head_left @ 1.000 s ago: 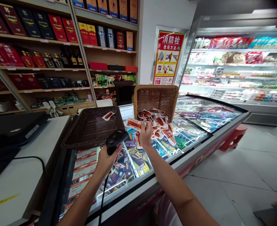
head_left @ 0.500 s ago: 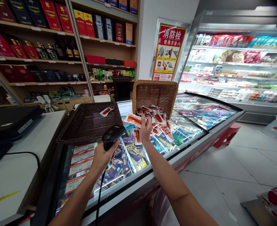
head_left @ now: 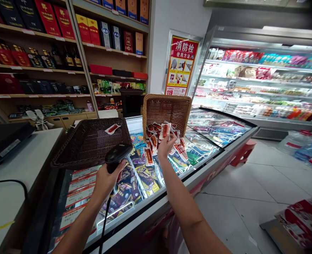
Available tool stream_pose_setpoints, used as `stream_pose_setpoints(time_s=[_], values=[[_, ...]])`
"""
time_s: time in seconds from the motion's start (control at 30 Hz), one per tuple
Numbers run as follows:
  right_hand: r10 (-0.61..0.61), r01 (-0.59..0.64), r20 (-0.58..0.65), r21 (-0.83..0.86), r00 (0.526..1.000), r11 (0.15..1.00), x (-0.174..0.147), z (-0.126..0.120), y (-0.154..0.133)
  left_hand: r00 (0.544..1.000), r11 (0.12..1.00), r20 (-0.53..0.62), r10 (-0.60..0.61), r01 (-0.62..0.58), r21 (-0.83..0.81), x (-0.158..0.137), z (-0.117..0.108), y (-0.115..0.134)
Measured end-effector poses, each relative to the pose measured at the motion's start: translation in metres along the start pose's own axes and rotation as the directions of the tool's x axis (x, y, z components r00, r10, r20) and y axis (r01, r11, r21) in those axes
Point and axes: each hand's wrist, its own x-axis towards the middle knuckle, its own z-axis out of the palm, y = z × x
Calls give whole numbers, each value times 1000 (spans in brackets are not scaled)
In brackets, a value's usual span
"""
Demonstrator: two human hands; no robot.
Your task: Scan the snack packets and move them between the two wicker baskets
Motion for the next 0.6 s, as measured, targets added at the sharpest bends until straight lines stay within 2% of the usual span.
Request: stream_pose_setpoints(time_s=[0.1, 0.2, 0.3, 0.4, 0.47, 0.5, 0.6], values=[[-53, 57, 142, -24, 988, 998, 9, 8, 10, 1000, 1000, -14, -8, 7, -23, 0, 0, 2], [-189, 213, 260, -66, 947, 975, 14, 14, 18, 999, 998, -31, -22, 20, -60, -4, 1, 9], [-320, 354, 253, -103, 913, 930, 9, 12, 19, 998, 997, -66, -24, 19, -75, -6, -1, 16], [-429, 457, 221, -89, 876, 885, -4, 14, 10, 984, 990, -176, -28, 3, -141, -4, -5, 17], [-497, 524, 278, -28, 822, 851, -16, 28, -3, 963, 971, -263, -60, -5, -241, -1, -9, 13], [-527, 556, 339, 17, 779, 831, -22, 40, -11, 946, 958, -310, -92, -1, -288, 1, -10, 11], [-535, 604, 589, 96, 606, 791, -42, 95, -40, 905, 917, -391, -171, 1, -399, 6, -14, 4]])
